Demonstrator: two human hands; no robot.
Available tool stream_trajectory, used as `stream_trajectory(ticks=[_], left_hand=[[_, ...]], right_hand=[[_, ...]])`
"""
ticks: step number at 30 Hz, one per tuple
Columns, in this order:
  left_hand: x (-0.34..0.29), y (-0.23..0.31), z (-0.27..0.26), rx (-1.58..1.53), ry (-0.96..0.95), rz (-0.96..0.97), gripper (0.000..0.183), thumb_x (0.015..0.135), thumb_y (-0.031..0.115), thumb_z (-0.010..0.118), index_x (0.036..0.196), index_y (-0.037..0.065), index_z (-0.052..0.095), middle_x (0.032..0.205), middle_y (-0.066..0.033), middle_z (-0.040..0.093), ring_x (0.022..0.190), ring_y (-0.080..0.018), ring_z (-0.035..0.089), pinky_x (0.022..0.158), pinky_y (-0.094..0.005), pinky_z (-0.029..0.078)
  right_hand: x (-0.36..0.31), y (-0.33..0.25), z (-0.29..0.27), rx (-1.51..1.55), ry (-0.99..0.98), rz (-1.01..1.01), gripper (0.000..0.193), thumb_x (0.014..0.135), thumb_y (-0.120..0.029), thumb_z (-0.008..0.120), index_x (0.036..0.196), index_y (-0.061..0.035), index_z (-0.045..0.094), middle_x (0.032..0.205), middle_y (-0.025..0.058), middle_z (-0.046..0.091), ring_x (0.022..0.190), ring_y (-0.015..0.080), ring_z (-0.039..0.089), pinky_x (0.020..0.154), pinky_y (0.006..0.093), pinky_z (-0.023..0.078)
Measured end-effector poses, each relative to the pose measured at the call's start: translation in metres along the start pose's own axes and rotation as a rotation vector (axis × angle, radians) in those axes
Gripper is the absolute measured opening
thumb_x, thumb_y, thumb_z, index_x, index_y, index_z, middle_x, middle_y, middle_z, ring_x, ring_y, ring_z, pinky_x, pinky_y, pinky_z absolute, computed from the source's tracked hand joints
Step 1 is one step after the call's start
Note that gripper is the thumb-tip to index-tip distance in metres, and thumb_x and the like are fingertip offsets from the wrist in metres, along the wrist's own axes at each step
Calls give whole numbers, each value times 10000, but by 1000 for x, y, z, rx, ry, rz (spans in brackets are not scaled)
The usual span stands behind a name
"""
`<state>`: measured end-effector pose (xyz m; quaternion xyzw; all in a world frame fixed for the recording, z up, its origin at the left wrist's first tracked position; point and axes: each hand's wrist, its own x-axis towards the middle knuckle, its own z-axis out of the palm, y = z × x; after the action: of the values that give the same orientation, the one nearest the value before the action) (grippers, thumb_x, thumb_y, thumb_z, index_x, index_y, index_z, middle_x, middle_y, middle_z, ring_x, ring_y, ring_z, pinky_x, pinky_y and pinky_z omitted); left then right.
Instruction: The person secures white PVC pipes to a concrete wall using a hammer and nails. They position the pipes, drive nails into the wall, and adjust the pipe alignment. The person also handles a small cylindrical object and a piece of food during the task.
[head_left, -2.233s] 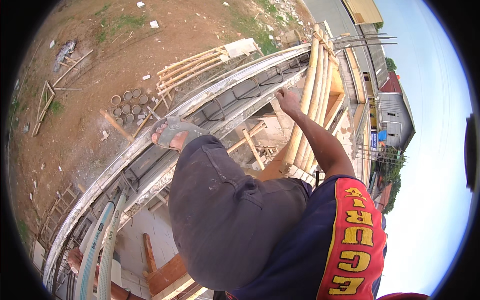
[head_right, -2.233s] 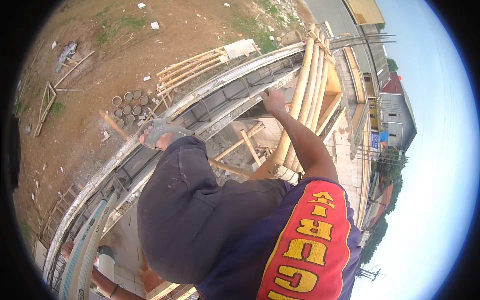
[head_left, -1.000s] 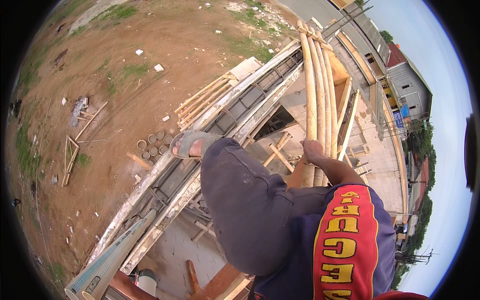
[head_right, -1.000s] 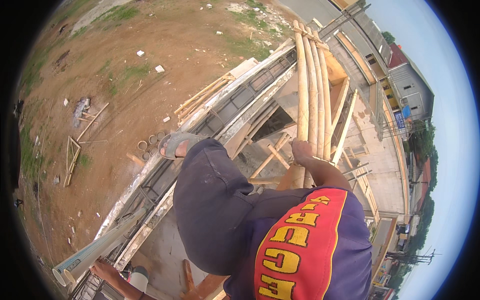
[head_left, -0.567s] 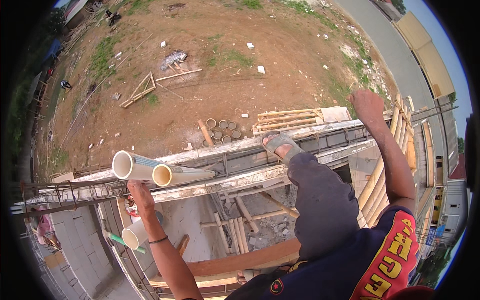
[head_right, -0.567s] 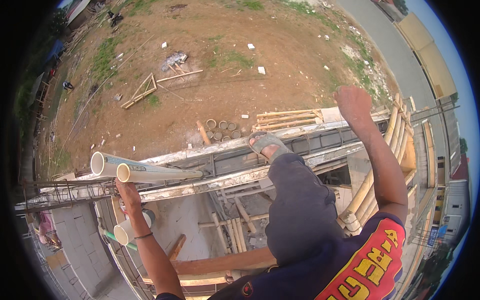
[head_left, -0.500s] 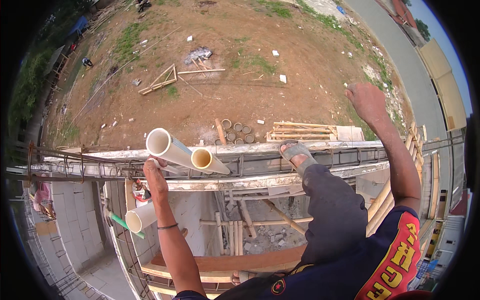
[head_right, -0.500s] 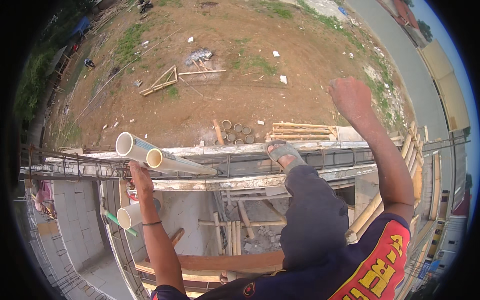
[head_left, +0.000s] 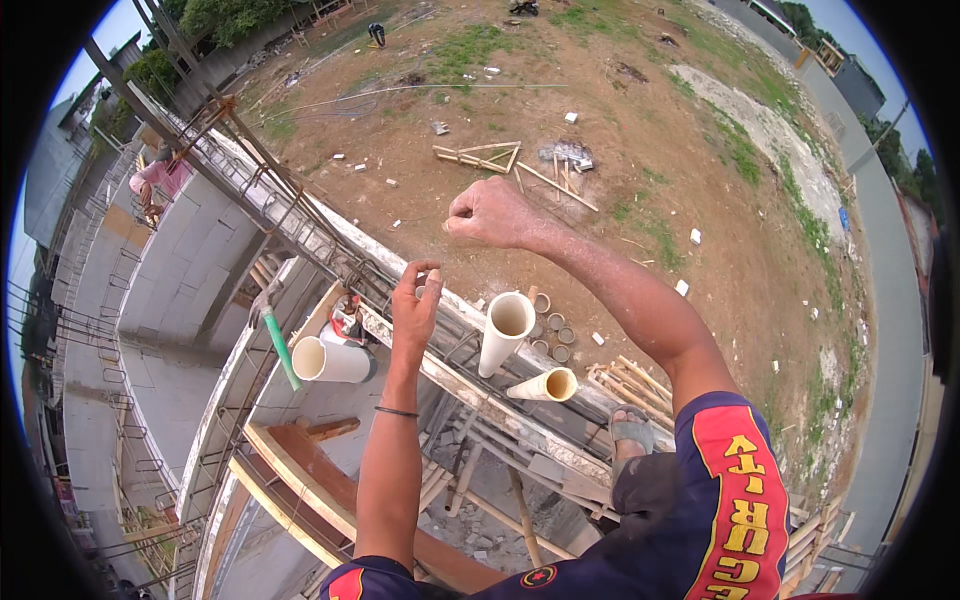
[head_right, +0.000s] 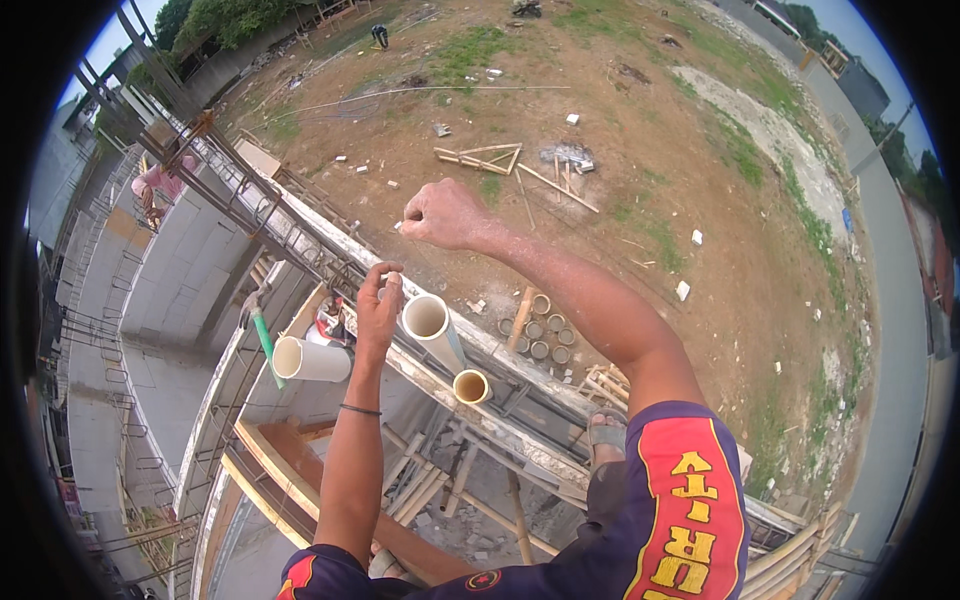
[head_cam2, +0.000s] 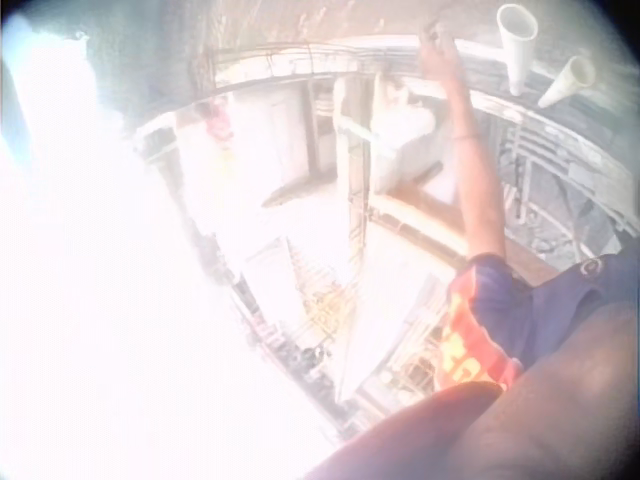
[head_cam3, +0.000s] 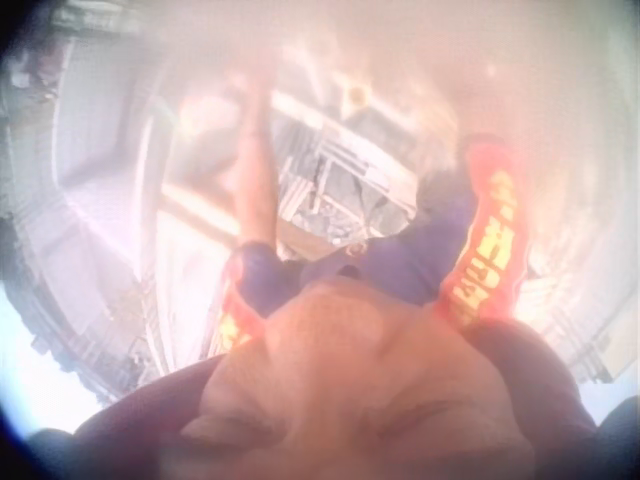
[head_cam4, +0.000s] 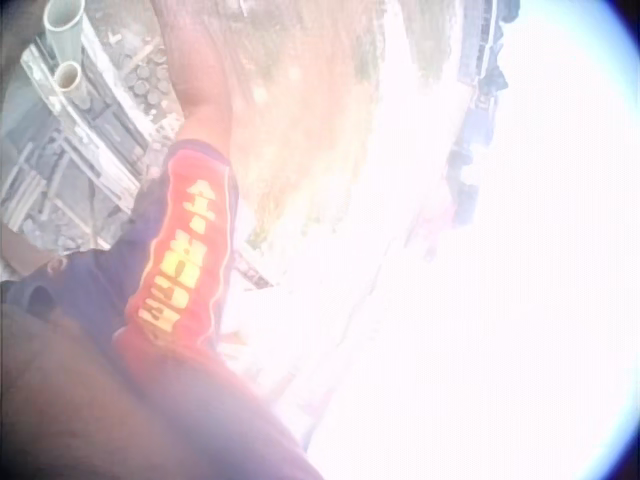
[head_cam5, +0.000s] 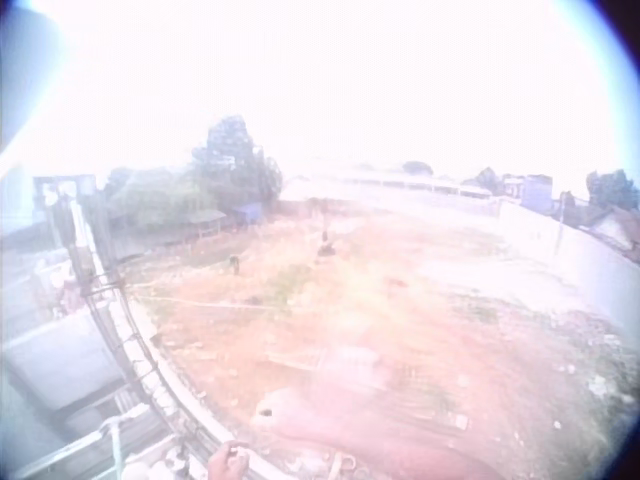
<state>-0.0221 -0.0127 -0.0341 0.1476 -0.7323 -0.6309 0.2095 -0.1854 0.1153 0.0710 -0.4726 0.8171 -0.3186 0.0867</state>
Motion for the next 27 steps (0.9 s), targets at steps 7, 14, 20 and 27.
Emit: stream_trajectory(ticks=[7,14,20,27], left_hand=[[-3,-9,9,-181,81,-106,235,995,203,553,874,12,618,649,30,496,611,-38,404,546,-221,334],[-6,-13,15,-239,305,-11,357,1020,289,495,757,60,570,606,8,467,516,-64,385,491,-229,295],[-11,-10,18,-290,437,44,317,1034,297,467,868,44,560,593,7,425,507,-67,382,487,-235,318],[-14,-3,25,-398,343,-4,607,1004,590,300,1066,25,513,504,6,399,462,-93,366,479,-240,299]], right_hand=[[38,-13,39,373,-157,-251,328,797,-351,657,896,-46,730,778,146,699,703,266,667,685,384,512],[7,46,87,691,-452,-233,487,874,-303,690,1209,16,538,937,115,697,903,190,641,818,373,499],[-43,89,116,898,-669,-13,308,943,-251,580,1139,-14,552,913,88,676,854,173,629,781,339,500],[-20,110,52,462,-111,-81,316,908,-392,600,830,-91,655,842,63,679,888,268,628,764,409,460]])
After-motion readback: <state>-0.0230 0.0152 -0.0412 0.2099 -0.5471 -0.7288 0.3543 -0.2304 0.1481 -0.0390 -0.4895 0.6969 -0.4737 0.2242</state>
